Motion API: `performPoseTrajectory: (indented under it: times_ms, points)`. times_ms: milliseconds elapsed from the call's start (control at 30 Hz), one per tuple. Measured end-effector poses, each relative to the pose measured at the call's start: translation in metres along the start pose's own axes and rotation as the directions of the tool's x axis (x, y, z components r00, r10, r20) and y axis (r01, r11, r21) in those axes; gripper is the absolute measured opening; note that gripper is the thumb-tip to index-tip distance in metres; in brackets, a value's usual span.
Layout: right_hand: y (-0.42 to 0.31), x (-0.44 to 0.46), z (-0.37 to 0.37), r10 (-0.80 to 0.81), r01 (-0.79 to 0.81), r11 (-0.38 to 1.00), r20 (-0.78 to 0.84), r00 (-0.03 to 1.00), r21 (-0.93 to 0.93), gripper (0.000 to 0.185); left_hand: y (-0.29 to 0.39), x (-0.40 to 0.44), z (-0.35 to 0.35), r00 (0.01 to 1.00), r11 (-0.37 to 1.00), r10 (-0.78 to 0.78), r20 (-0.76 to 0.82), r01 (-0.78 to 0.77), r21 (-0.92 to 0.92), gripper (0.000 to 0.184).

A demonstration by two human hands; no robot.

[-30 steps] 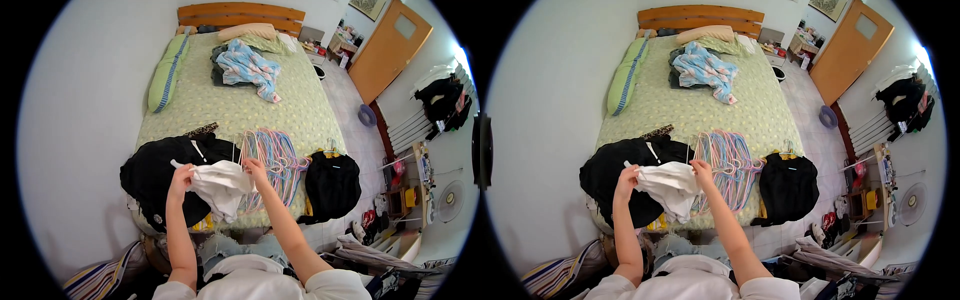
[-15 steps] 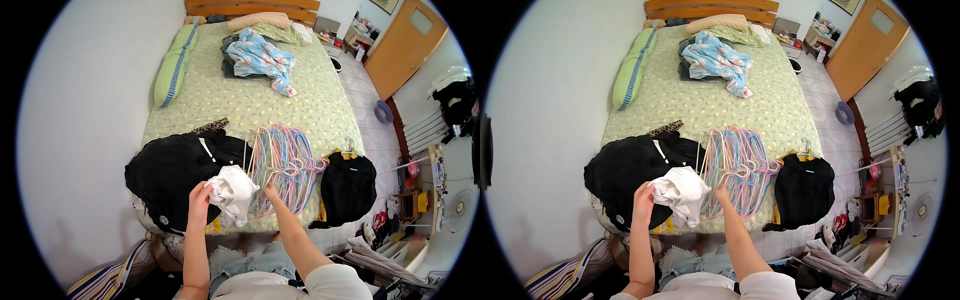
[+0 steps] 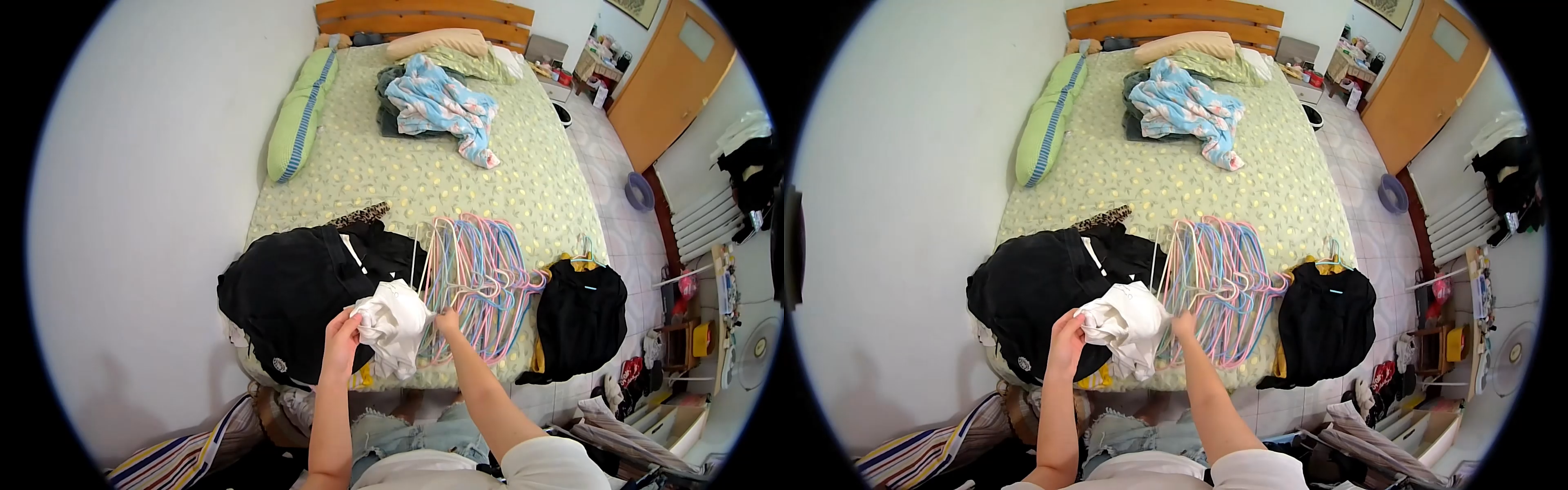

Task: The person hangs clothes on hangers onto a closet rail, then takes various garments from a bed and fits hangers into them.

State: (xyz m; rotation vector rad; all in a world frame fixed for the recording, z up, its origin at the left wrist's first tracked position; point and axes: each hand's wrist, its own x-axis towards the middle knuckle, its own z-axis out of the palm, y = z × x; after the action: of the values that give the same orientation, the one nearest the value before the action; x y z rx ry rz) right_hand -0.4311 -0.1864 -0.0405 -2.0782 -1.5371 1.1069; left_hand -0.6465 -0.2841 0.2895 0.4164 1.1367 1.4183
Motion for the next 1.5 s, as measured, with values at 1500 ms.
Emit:
performPoseTrajectory:
  times_ms: [1500]
  points:
    - [-0.197, -0.304, -0.368, -0.885, 0.859, 0.438, -0.294, 0.361, -0.266, 0.011, 0.116, 0.024, 0.049, 0.877, 0.876, 0.48, -0.011, -0.479, 0.052, 0.023]
